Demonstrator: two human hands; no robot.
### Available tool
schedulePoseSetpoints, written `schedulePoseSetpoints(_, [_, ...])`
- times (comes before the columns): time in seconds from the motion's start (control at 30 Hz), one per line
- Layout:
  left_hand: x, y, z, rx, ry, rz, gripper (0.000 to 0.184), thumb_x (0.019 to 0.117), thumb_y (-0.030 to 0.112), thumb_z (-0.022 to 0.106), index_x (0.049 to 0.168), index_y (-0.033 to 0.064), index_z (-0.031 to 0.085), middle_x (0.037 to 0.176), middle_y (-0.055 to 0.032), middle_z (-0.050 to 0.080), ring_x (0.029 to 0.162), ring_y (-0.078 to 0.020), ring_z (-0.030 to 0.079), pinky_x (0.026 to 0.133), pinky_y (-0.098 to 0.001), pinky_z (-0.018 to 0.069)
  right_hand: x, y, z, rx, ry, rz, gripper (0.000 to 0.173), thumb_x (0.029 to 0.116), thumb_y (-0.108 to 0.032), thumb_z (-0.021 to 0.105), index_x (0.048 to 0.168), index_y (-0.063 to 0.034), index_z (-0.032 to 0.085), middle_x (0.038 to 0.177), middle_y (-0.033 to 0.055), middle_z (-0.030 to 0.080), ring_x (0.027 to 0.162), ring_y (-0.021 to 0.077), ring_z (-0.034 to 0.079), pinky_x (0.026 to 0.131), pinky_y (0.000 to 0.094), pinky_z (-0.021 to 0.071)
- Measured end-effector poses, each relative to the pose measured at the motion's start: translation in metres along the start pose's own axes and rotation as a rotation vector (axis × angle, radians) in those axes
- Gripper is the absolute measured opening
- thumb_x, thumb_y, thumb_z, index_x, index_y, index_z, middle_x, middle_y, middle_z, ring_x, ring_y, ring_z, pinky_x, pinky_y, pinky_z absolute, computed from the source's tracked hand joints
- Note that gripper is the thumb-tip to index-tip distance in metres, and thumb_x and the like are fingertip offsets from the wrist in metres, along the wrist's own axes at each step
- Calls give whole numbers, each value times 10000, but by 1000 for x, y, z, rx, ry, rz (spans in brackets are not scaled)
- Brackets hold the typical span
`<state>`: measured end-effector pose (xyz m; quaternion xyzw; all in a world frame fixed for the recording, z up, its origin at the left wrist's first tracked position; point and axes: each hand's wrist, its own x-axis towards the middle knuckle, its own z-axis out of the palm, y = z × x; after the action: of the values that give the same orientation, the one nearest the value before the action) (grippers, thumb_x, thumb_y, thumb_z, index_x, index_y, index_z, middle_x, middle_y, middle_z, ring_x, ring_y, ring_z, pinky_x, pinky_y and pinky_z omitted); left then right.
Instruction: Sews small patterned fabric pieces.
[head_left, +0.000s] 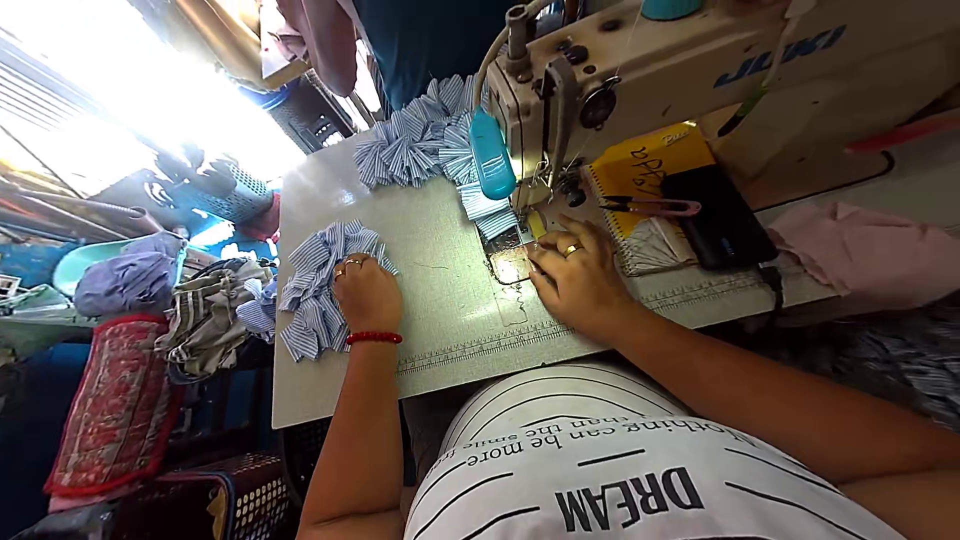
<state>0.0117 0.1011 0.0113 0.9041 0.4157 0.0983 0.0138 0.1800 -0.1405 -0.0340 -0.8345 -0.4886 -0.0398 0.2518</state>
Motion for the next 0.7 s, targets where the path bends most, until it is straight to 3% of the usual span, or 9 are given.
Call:
schedulePoseSetpoints(0.1, [-2, 7, -11, -137, 6, -35, 264, 1049, 112, 520, 1125, -40, 723, 1266, -244, 653, 1204, -423, 610, 1030, -592, 469, -2, 2, -1, 58, 72, -12, 300, 967, -266, 581, 1136, -107, 772, 1294, 165, 670, 1402, 446, 446, 1159, 648, 309])
schedulePoseSetpoints(0.23, [-15, 15, -28, -252, 215, 57, 272, 1066, 187, 543, 1178, 28, 733, 1136, -204, 725, 1083, -400, 675, 947, -583, 502, -2, -5, -9, 208, 141, -10, 264, 958, -252, 602, 1091, -111, 782, 1227, 145, 684, 1298, 406, 533, 1059, 597, 422])
schedulePoseSetpoints(0.3, [-21, 23, -35, -364, 261, 123, 239, 1045, 169, 589, 1165, 16, 727, 1046, -176, 741, 936, -307, 711, 849, -488, 555, 0, -16, -16, 347, 146, -2, 263, 954, -239, 616, 1104, -94, 777, 1171, 127, 690, 1179, 346, 593, 991, 541, 479])
schedulePoseSetpoints(0.4, [-32, 42, -37, -871, 63, 131, 261, 970, 86, 684, 1218, 7, 668, 924, -38, 716, 788, -60, 668, 754, -249, 566, 4, -35, -31, 634, 67, 71, 265, 971, -211, 629, 1158, -63, 744, 1114, 102, 710, 1036, 213, 673, 907, 403, 562])
schedulePoseSetpoints(0.47, [-41, 56, -35, -1208, -110, 71, 331, 930, 19, 705, 1253, 29, 635, 905, 7, 715, 794, -51, 684, 771, -249, 588, 8, -44, -41, 858, -24, 169, 285, 992, -198, 644, 1224, -40, 693, 1091, 83, 722, 957, 123, 713, 844, 305, 608])
schedulePoseSetpoints(0.53, [-49, 68, -33, -1404, -219, 36, 370, 896, -29, 716, 1248, 47, 629, 897, 5, 713, 803, -72, 691, 788, -269, 599, 11, -49, -48, 1042, -87, 284, 310, 990, -195, 678, 1252, -32, 655, 1014, 71, 733, 875, 100, 723, 789, 285, 618])
schedulePoseSetpoints(0.63, [-55, 80, -30, -1484, -293, 64, 387, 845, -67, 749, 1202, 53, 660, 892, -20, 712, 799, -93, 689, 782, -273, 604, 11, -49, -53, 1139, -108, 325, 370, 950, -204, 735, 1273, -47, 645, 1035, 61, 726, 899, 97, 716, 796, 268, 612])
schedulePoseSetpoints(0.7, [-56, 85, -31, -1435, -322, 114, 366, 829, -52, 773, 1162, 68, 680, 878, -15, 703, 772, -87, 676, 750, -252, 597, 9, -47, -51, 1138, -72, 290, 303, 931, -186, 755, 1197, -58, 688, 1026, 42, 731, 886, 75, 713, 781, 239, 610])
